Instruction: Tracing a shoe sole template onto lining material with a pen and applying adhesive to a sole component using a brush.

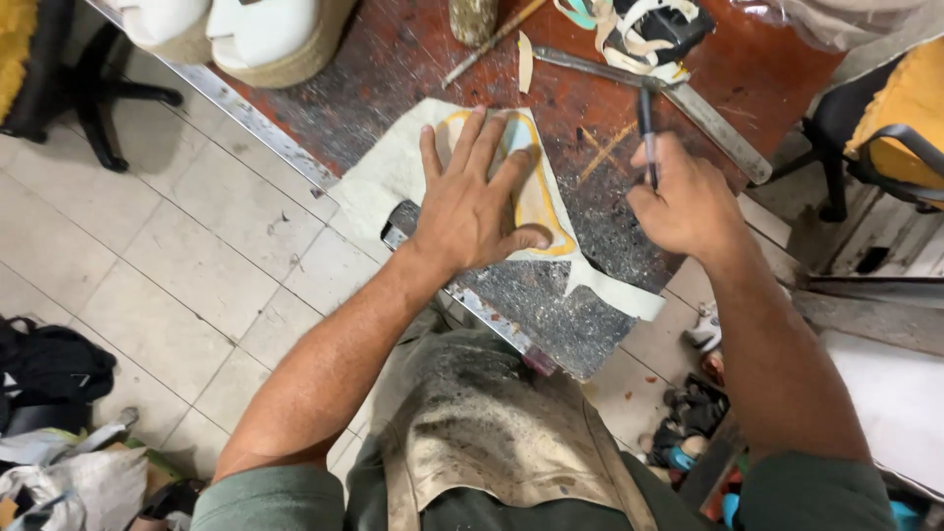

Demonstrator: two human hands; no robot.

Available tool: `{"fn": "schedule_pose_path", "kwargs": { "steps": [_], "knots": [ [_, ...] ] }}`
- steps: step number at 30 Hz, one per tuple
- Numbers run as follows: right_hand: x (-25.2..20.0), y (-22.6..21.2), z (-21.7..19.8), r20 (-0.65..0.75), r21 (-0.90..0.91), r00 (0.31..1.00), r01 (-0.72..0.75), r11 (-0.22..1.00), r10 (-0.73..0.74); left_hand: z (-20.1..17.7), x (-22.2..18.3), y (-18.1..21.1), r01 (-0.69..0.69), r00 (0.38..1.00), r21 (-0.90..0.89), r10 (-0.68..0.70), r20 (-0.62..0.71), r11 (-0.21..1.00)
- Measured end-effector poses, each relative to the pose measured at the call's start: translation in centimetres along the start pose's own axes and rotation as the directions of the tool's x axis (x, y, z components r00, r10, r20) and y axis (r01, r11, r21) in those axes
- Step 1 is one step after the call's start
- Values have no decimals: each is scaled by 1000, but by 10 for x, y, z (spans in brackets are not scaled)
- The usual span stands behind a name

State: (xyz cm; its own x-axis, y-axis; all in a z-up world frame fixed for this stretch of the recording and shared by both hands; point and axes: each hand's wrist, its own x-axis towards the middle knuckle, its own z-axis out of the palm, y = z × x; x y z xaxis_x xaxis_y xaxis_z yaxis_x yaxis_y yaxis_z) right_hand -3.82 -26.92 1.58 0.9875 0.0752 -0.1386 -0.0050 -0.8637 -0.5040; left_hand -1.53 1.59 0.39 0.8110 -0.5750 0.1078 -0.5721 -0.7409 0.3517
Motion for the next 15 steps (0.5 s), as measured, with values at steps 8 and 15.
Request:
{"fn": "schedule_pose_path", "kwargs": {
  "steps": [8,15],
  "knots": [
    [35,7,13,32,-290,954,-276,917,297,22,-8,-84,112,905,-101,-144,-400,989],
    [26,-45,29,-178,641,974,225,734,-143,-14,-4,-74,74,995,79,-69,-68,994]
  ]
}}
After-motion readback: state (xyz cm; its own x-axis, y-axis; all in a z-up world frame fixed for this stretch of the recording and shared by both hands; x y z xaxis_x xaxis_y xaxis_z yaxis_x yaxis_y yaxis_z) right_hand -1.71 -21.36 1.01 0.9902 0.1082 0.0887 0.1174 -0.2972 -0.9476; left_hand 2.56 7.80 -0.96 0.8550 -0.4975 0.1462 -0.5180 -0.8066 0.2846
